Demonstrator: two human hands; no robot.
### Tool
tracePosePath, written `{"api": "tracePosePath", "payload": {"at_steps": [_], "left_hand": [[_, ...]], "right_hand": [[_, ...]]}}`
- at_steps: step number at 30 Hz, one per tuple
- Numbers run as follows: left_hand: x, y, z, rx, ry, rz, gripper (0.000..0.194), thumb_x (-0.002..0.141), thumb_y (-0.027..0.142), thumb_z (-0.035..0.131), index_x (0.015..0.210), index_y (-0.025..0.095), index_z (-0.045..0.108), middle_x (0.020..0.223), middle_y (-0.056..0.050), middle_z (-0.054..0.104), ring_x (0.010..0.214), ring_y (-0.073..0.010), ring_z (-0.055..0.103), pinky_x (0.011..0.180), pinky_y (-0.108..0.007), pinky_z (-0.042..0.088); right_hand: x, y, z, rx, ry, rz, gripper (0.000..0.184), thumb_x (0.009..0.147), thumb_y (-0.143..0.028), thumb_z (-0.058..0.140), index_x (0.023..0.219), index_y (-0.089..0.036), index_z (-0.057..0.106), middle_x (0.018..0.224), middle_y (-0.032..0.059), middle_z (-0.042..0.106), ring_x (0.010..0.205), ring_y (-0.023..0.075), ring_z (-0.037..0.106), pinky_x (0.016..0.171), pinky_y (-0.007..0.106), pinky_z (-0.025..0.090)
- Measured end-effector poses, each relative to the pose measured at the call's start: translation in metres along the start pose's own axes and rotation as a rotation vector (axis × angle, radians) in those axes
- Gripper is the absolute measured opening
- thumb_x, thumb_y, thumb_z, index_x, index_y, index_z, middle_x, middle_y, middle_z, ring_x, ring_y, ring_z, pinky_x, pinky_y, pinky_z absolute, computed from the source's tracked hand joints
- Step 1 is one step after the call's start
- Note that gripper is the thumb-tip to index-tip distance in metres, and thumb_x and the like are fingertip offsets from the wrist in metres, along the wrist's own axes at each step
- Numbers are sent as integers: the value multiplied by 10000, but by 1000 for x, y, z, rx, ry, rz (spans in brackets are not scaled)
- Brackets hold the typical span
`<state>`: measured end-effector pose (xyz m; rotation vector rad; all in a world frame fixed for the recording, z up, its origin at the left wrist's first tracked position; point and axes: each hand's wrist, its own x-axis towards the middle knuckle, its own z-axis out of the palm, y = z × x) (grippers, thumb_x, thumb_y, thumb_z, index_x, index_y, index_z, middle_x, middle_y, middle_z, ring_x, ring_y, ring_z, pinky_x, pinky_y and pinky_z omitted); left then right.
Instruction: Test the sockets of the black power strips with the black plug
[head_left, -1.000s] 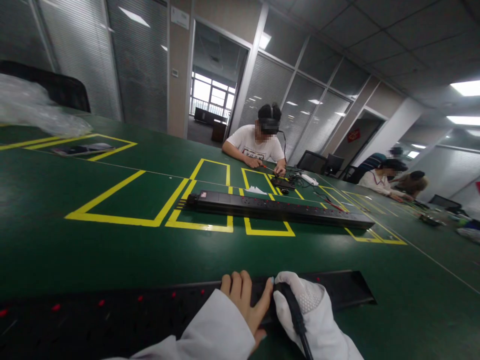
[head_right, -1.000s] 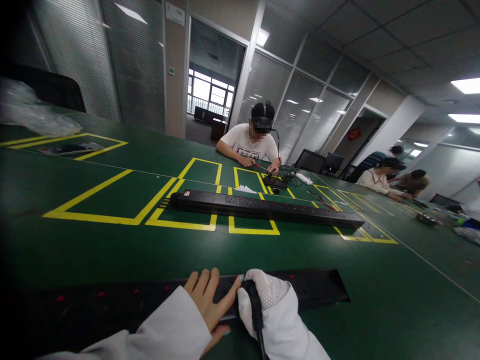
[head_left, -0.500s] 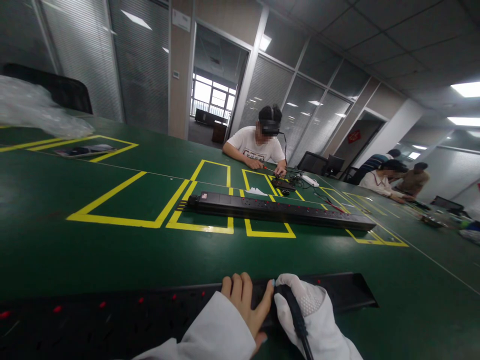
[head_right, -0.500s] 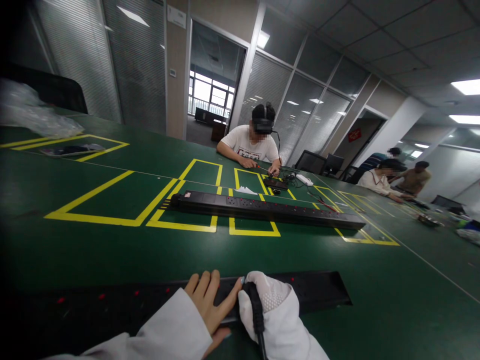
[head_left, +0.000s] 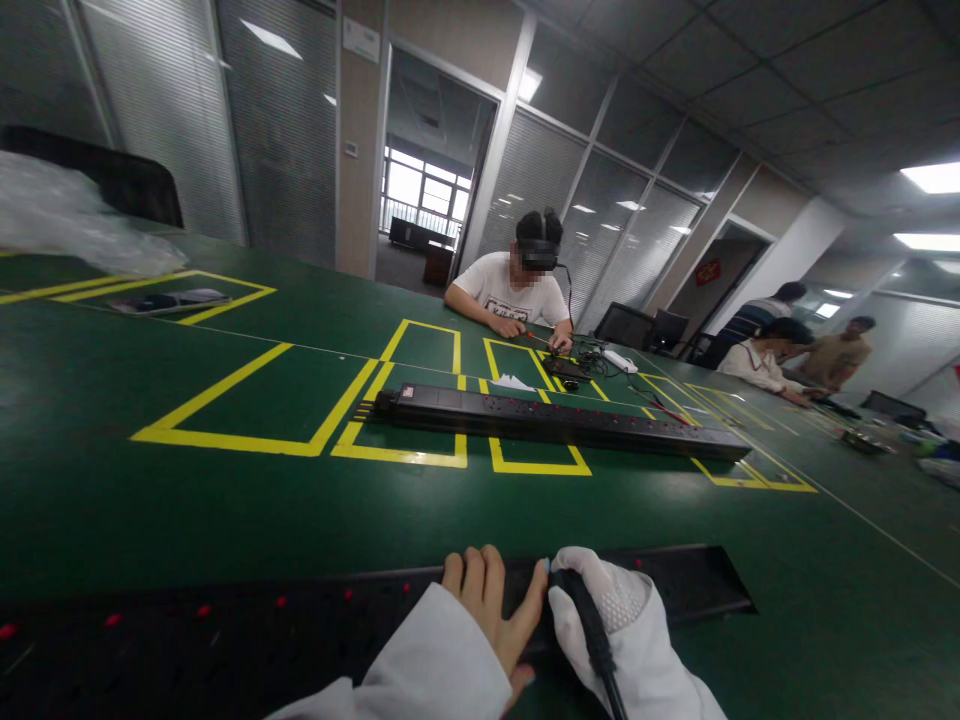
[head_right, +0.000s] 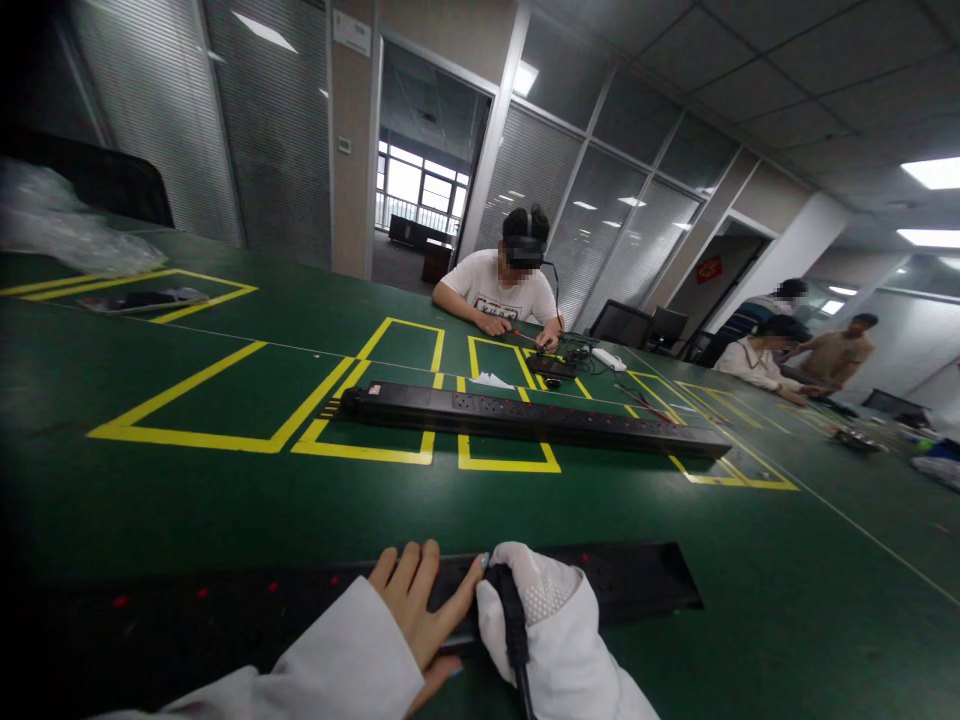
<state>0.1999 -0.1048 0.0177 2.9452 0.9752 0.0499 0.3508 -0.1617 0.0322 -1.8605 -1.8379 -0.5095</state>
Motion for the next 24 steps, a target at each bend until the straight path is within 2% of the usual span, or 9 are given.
{"api": "tracePosePath", "payload": {"at_steps": [12, 24], "left_hand": [[-2, 4, -21, 42, -53, -23, 840, 721, 316, 767, 1416, 365, 297, 1341, -256, 489, 1171, -407, 515, 942, -560, 362], [-2, 5, -23, 27, -42, -30, 838, 714, 330, 774, 1413, 350, 311, 1332, -266, 494, 1169, -417, 515, 941, -572, 369]], "right_hand": [[-2, 1, 1, 29, -19, 23, 191, 838, -379, 415, 887, -255, 551, 625, -27, 626, 520, 152, 616, 530, 266, 465], [-3, 2, 4, 20, -6, 29, 194, 828, -365, 414, 854, -248, 567, 606, -28, 620, 510, 144, 610, 524, 251, 444]]}}
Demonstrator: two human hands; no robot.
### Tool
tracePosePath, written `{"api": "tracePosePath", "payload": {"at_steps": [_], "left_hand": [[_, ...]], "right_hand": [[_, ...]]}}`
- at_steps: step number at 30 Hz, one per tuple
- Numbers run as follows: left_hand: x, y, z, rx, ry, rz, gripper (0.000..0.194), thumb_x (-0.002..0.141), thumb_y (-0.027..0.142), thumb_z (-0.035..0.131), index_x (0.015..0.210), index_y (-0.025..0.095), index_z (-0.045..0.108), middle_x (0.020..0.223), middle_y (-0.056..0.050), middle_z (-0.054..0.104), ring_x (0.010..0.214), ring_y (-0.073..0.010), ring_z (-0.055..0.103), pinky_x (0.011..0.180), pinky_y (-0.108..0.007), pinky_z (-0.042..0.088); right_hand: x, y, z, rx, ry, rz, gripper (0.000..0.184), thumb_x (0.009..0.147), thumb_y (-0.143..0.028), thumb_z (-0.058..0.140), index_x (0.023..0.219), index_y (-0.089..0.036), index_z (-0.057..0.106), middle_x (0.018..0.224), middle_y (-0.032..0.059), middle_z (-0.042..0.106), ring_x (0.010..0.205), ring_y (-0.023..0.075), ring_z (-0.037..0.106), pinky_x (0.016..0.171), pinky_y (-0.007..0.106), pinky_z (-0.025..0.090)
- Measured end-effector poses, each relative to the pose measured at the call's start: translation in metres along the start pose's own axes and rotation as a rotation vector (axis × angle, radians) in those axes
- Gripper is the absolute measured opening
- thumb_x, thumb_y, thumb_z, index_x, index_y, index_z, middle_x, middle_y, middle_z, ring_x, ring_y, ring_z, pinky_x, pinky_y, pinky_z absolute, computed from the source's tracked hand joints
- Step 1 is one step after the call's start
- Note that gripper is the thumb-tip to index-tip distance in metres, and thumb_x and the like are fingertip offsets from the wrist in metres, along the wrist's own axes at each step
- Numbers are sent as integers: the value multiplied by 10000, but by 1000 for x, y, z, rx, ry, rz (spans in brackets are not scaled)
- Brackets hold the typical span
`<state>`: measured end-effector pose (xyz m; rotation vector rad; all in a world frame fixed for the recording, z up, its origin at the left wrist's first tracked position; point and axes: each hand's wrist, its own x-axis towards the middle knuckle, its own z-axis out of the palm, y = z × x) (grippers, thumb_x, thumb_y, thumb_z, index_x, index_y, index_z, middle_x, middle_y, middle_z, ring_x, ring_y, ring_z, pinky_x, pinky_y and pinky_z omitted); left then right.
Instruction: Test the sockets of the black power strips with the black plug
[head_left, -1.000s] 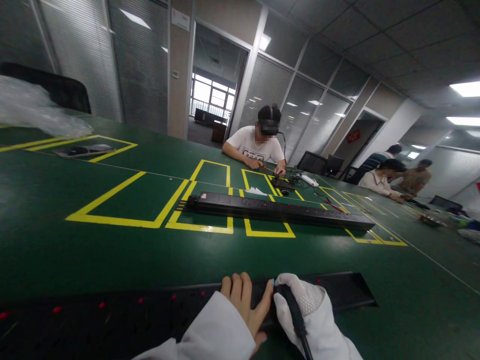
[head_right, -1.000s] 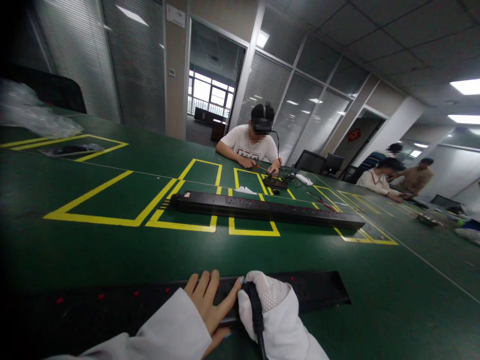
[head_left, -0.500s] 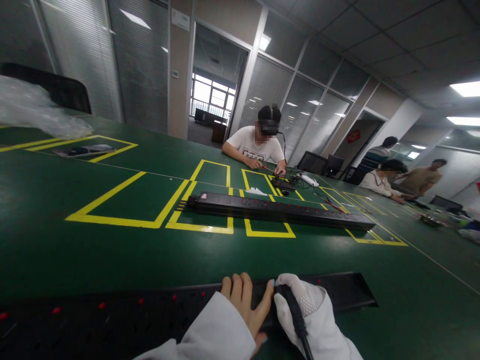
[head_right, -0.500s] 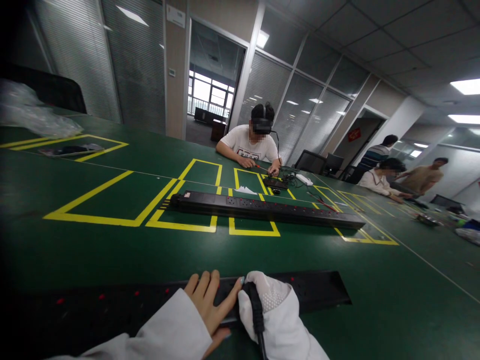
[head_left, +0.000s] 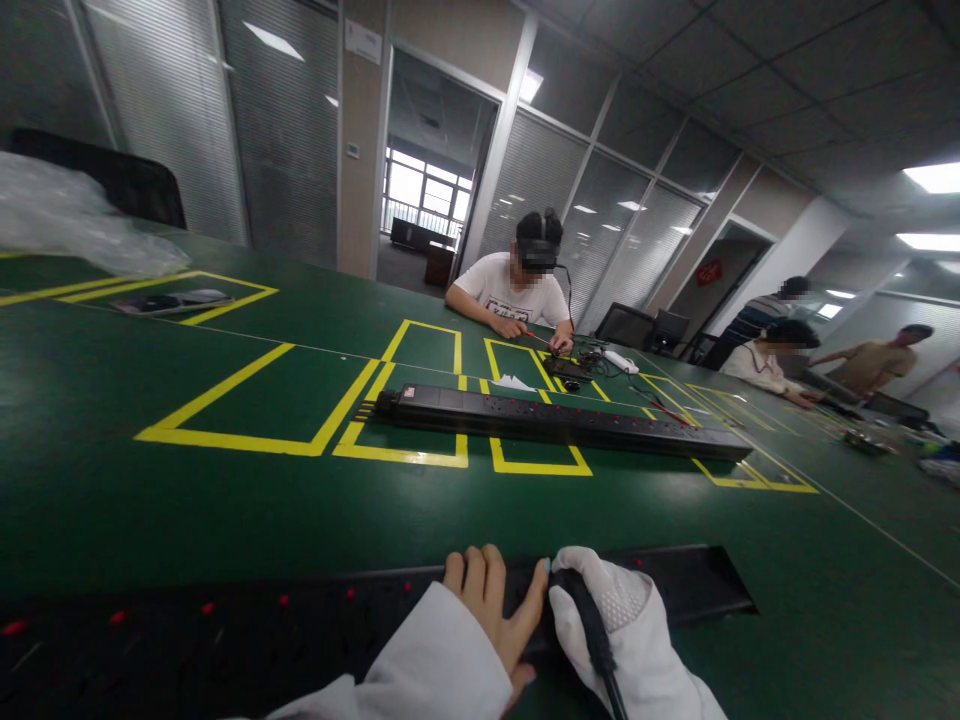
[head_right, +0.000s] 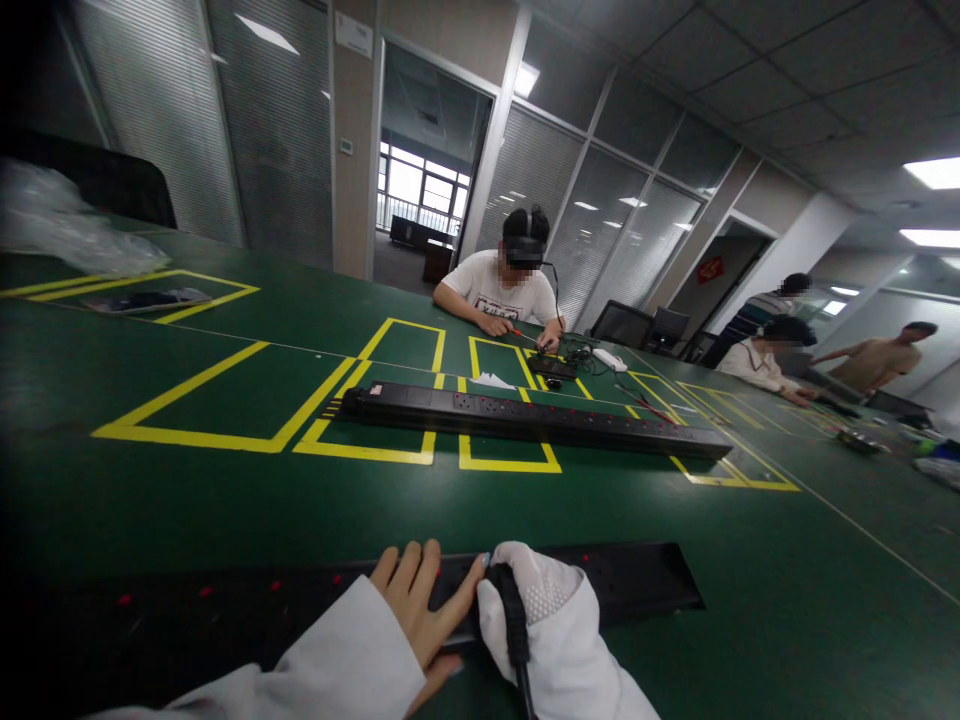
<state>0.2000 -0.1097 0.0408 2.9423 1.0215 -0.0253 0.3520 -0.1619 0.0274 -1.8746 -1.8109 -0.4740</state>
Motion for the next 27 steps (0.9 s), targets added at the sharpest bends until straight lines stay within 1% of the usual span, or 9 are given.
{"api": "tracePosePath", "payload": {"at_steps": [3, 8, 13, 16, 18, 20, 23, 24, 27], "left_hand": [[0, 0, 1, 11, 5, -3, 841, 711, 337, 778, 1411, 358, 312, 1330, -259, 499, 1166, -409, 520, 941, -564, 372], [1, 0, 4, 24, 17, 0, 839, 711, 333, 778, 1410, 363, 314, 1328, -254, 504, 1154, -403, 530, 942, -554, 374], [0, 0, 2, 21, 12, -1, 869, 699, 309, 790, 1412, 369, 298, 1332, -247, 504, 1162, -403, 525, 940, -559, 376], [0, 0, 0, 20, 8, 4, 872, 699, 301, 790, 1416, 356, 295, 1334, -247, 501, 1168, -401, 521, 944, -562, 372], [-1, 0, -1, 18, 5, 3, 869, 704, 309, 787, 1417, 350, 294, 1334, -253, 499, 1161, -404, 524, 939, -568, 373], [-1, 0, 0, 21, 2, 8, 871, 705, 311, 786, 1421, 334, 292, 1331, -262, 497, 1153, -407, 528, 936, -572, 374], [-1, -1, 2, 27, 13, 19, 892, 702, 299, 788, 1431, 312, 275, 1330, -268, 495, 1154, -409, 524, 939, -570, 372], [-1, -1, 3, 28, 18, 20, 893, 704, 302, 787, 1433, 311, 271, 1329, -266, 497, 1154, -410, 523, 940, -568, 372], [-1, -1, 4, 30, 28, 15, 880, 713, 330, 779, 1431, 318, 269, 1326, -258, 503, 1148, -407, 530, 935, -568, 376]], "right_hand": [[0, 0, 2, 29, -8, 31, 212, 824, -365, 413, 837, -236, 581, 584, -21, 613, 498, 139, 603, 516, 244, 426], [3, 0, 1, 33, -87, 123, 221, 824, -371, 423, 807, -237, 598, 524, -32, 584, 451, 145, 583, 485, 255, 396], [-1, 2, 0, 58, -1, 42, 204, 829, -356, 413, 851, -248, 584, 629, -27, 636, 533, 143, 629, 540, 253, 457], [-2, 2, 1, 27, 39, -17, 188, 821, -346, 422, 862, -244, 574, 622, -22, 632, 526, 151, 626, 537, 259, 459], [-2, 3, 1, 45, 51, -20, 181, 814, -349, 433, 862, -238, 568, 620, -16, 631, 520, 152, 622, 534, 257, 460], [-1, 4, 1, 106, 38, 40, 199, 822, -374, 431, 843, -230, 567, 594, -11, 618, 489, 144, 604, 489, 239, 443], [0, 5, 1, 203, -30, 203, 245, 843, -386, 407, 807, -215, 578, 519, -15, 581, 414, 127, 562, 405, 210, 394], [0, 5, 0, 212, -41, 223, 250, 846, -387, 406, 808, -212, 580, 514, -14, 580, 414, 129, 564, 402, 211, 395], [0, 4, -2, 189, -11, 130, 217, 844, -386, 416, 828, -223, 558, 559, -17, 590, 460, 143, 582, 441, 234, 421]]}}
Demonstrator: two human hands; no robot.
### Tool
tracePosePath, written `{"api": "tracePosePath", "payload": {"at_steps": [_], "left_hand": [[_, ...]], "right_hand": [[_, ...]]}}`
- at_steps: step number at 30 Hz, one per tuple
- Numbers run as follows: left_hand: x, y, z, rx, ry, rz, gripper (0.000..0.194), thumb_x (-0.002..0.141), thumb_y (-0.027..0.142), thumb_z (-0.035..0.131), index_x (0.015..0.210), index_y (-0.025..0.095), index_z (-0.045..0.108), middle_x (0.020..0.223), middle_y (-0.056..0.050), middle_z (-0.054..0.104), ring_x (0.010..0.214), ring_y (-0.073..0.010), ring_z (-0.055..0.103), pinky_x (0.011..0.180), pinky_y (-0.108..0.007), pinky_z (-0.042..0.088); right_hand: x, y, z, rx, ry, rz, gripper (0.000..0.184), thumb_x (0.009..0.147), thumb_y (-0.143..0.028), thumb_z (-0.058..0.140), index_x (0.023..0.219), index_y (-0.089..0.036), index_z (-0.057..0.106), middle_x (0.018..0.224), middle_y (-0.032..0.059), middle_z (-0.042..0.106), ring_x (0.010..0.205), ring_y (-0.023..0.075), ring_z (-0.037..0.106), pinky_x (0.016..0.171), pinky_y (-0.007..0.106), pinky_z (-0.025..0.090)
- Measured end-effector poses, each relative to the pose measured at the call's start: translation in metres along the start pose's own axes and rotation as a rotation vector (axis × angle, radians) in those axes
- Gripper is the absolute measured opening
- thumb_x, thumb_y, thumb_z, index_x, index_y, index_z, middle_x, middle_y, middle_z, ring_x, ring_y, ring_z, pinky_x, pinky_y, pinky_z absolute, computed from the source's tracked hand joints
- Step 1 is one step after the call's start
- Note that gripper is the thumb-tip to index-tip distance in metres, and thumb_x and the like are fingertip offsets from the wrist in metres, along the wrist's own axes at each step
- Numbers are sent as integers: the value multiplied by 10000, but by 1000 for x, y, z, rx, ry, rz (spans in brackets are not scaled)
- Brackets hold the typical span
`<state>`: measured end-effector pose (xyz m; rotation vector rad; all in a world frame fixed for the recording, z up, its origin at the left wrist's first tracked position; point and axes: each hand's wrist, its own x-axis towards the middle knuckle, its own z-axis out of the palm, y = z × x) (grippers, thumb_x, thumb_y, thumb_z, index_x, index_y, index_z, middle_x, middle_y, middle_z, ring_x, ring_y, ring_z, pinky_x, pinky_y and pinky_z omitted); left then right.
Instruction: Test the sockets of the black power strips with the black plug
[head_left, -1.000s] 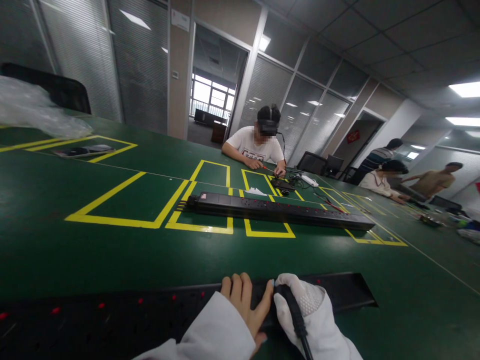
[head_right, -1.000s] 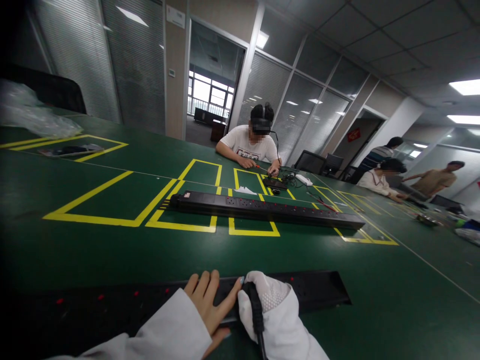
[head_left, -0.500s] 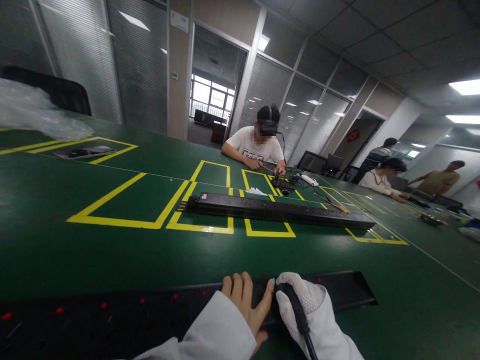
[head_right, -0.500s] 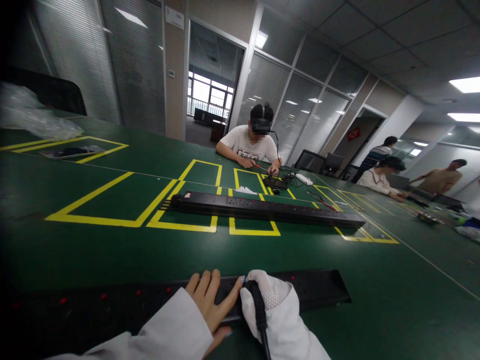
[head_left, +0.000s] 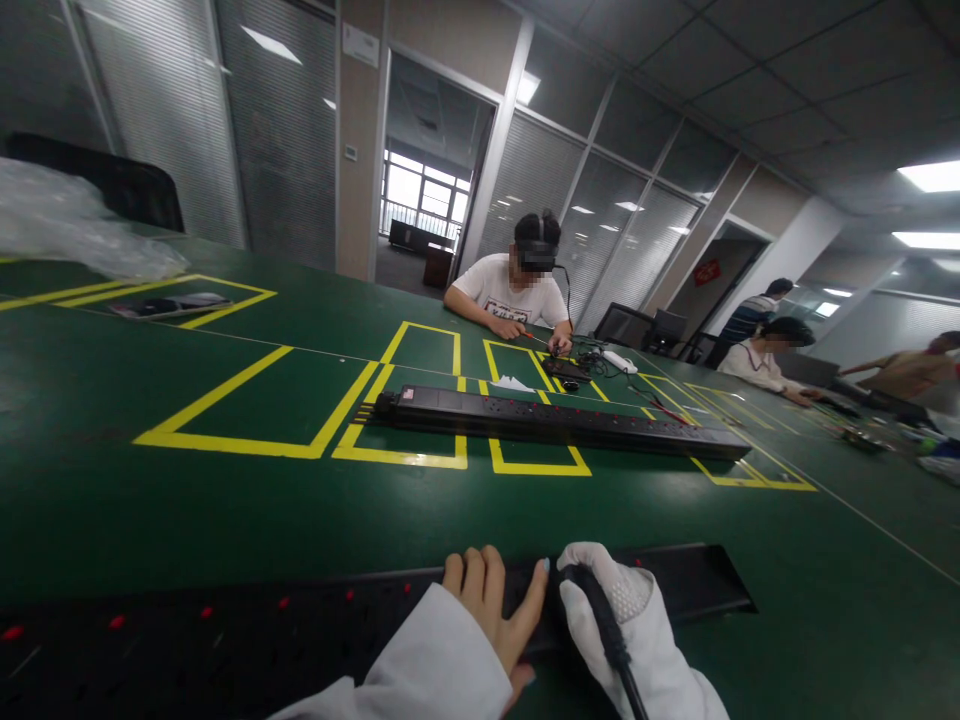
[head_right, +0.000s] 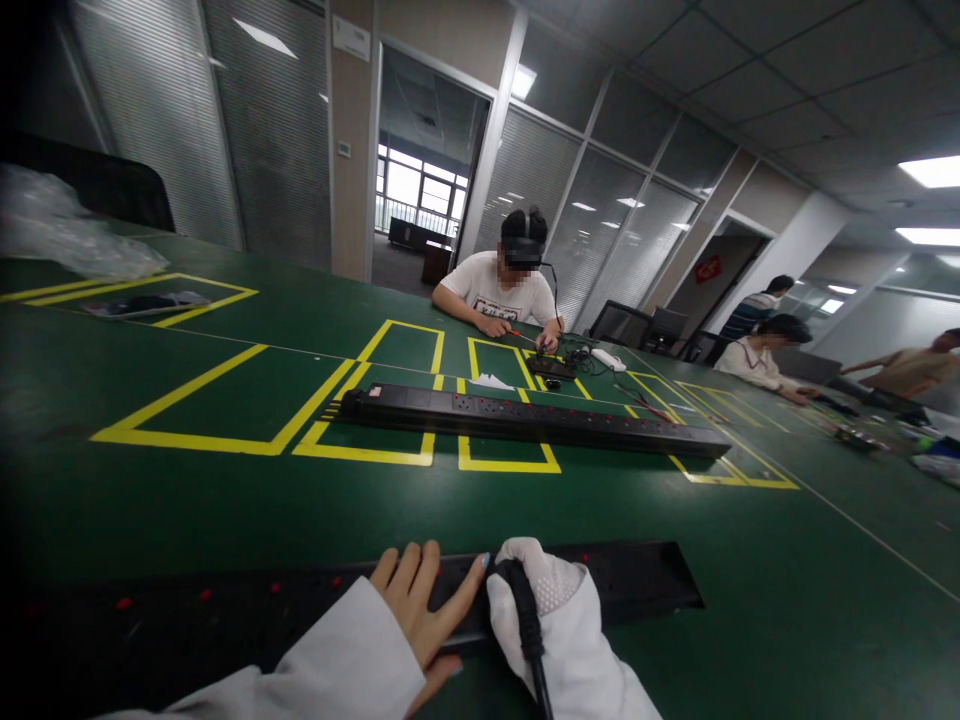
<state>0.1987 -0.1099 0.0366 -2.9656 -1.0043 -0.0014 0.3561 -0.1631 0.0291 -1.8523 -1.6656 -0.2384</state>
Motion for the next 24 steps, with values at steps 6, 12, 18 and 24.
{"api": "tracePosePath", "payload": {"at_steps": [6, 12, 18, 24], "left_hand": [[1, 2, -1, -4, 2, -17, 876, 703, 337, 788, 1422, 326, 287, 1312, -263, 516, 1135, -405, 543, 934, -568, 378], [0, 2, 1, 13, 19, -23, 876, 699, 361, 789, 1419, 339, 290, 1315, -253, 518, 1136, -403, 542, 927, -561, 380], [0, 1, 3, 29, 16, -14, 890, 702, 332, 785, 1426, 343, 267, 1317, -244, 519, 1139, -395, 541, 928, -555, 381], [1, 0, 4, 15, 6, -2, 889, 711, 340, 773, 1432, 332, 254, 1319, -246, 516, 1134, -399, 541, 930, -566, 378]], "right_hand": [[0, -4, -2, -26, 29, -67, 154, 841, -360, 422, 854, -247, 526, 589, -40, 582, 472, 141, 577, 474, 249, 427], [0, -3, -2, -30, 20, -68, 160, 839, -361, 422, 851, -241, 527, 589, -38, 579, 469, 140, 570, 477, 252, 424], [0, -4, -3, -22, 25, -82, 150, 843, -350, 426, 846, -237, 525, 580, -32, 571, 465, 136, 562, 460, 238, 413], [0, -4, -3, -24, 6, -77, 145, 850, -340, 417, 852, -237, 518, 589, -26, 576, 470, 140, 568, 463, 244, 419]]}}
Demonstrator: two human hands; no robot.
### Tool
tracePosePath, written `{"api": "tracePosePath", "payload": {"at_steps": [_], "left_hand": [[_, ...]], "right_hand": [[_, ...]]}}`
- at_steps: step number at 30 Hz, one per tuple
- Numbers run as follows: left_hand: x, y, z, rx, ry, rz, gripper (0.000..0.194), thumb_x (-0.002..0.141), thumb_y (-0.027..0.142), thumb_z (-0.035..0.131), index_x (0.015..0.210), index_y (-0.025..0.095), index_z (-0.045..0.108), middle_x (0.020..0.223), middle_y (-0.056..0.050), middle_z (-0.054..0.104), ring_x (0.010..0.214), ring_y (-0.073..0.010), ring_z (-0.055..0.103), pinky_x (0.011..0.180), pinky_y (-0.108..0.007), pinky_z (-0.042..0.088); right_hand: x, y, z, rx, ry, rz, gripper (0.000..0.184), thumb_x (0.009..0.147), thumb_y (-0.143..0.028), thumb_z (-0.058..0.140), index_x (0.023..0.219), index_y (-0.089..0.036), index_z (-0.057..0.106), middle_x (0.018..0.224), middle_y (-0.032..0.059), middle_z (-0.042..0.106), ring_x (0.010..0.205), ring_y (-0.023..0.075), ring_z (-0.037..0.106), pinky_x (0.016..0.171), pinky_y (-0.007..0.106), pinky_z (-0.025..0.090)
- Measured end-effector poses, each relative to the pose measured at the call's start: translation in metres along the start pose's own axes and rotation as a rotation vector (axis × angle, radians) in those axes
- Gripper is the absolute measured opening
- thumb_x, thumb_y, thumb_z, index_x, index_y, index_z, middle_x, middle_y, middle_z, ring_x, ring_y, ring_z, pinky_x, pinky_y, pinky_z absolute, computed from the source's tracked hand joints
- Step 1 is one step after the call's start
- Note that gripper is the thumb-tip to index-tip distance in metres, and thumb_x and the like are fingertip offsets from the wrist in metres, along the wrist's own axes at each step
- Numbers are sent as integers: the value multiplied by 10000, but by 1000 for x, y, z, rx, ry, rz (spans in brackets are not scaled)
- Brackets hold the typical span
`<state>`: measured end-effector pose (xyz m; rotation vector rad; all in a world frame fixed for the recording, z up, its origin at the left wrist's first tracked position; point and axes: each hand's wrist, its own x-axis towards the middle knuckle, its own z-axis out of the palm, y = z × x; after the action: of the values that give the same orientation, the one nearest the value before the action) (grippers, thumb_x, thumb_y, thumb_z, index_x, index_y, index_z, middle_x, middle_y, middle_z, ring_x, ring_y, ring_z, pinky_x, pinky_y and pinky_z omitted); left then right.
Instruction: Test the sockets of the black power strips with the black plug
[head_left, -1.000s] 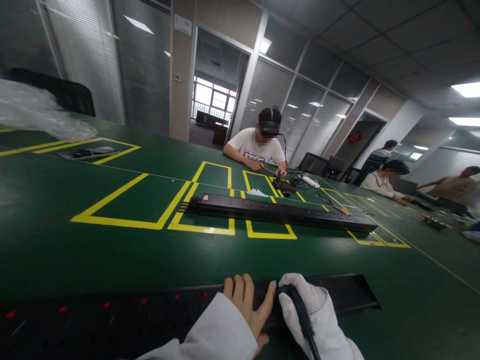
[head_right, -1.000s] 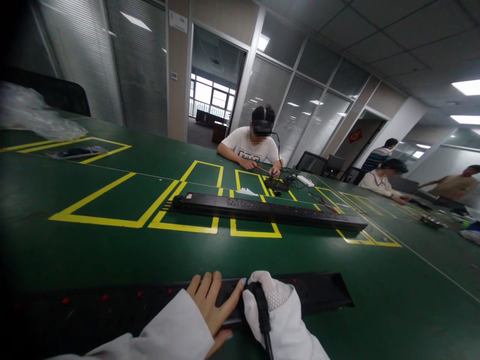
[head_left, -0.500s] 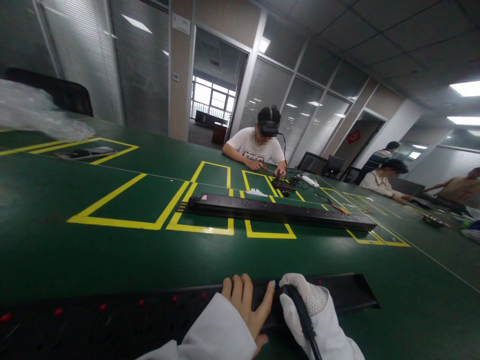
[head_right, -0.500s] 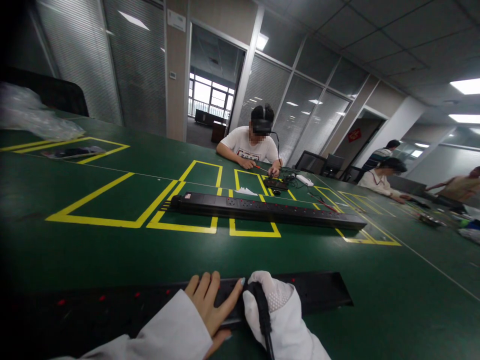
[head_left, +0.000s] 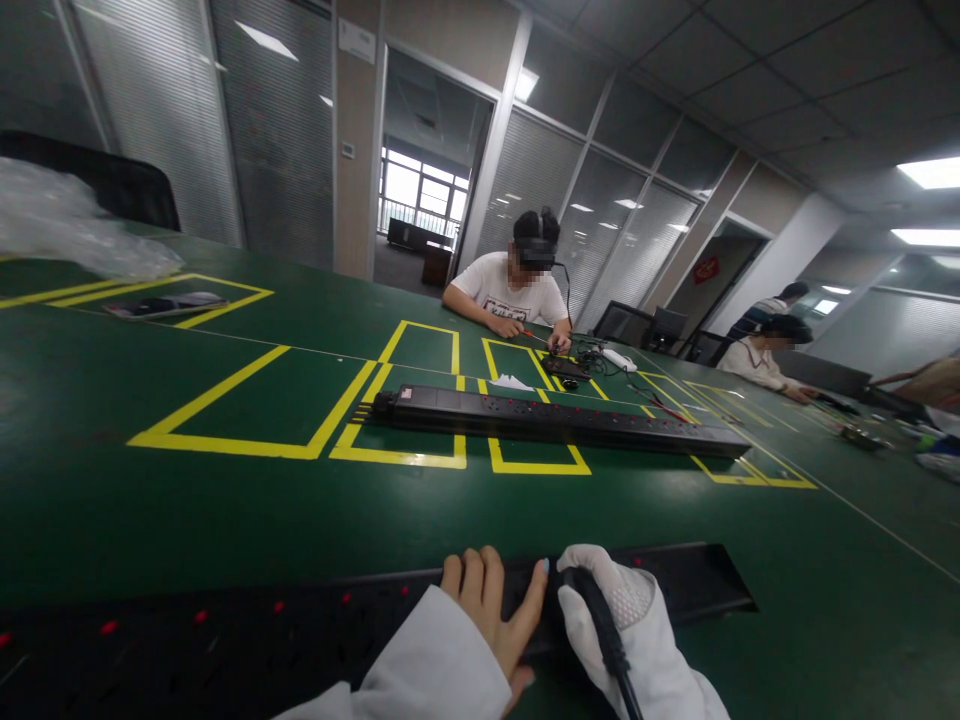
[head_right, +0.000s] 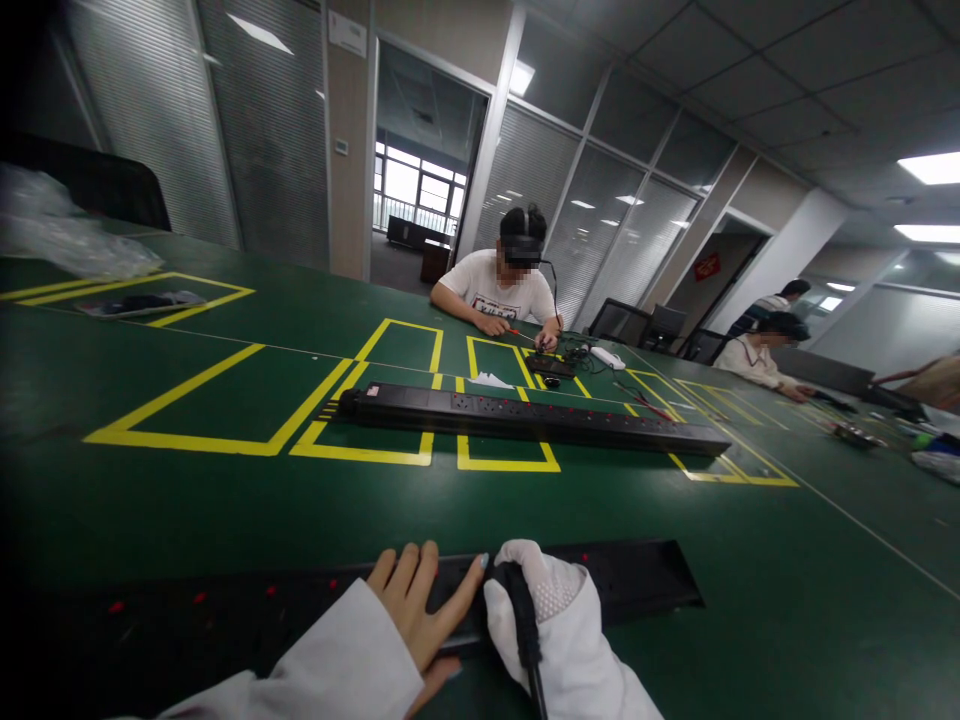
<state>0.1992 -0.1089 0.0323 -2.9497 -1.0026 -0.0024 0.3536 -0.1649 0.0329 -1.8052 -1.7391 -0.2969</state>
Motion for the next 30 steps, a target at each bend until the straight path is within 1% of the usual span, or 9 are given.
{"api": "tracePosePath", "payload": {"at_steps": [7, 12, 23, 30], "left_hand": [[0, 0, 0, -17, -6, 6, 895, 705, 322, 783, 1433, 317, 262, 1320, -263, 507, 1138, -411, 531, 931, -582, 370], [1, 0, -1, -16, -19, 4, 893, 713, 333, 775, 1433, 335, 247, 1319, -259, 509, 1139, -407, 534, 924, -569, 378], [2, -1, 8, 10, -9, 15, 900, 728, 355, 751, 1444, 342, 205, 1332, -243, 504, 1143, -402, 531, 915, -568, 365], [1, -1, 8, -3, -5, 17, 893, 729, 366, 746, 1443, 349, 209, 1338, -237, 501, 1147, -406, 522, 921, -565, 353]], "right_hand": [[1, -1, -1, -26, -2, -16, 137, 846, -341, 419, 854, -242, 514, 579, -36, 573, 464, 143, 572, 468, 248, 423], [1, -2, 0, -20, 1, 2, 147, 845, -339, 406, 841, -241, 516, 582, -33, 575, 467, 145, 572, 467, 250, 423], [0, 0, 1, -19, 12, -15, 141, 843, -335, 411, 842, -238, 515, 575, -29, 573, 459, 134, 560, 456, 234, 408], [0, 1, 1, 8, -5, -16, 140, 844, -335, 420, 847, -232, 515, 580, -32, 569, 466, 124, 561, 473, 227, 406]]}}
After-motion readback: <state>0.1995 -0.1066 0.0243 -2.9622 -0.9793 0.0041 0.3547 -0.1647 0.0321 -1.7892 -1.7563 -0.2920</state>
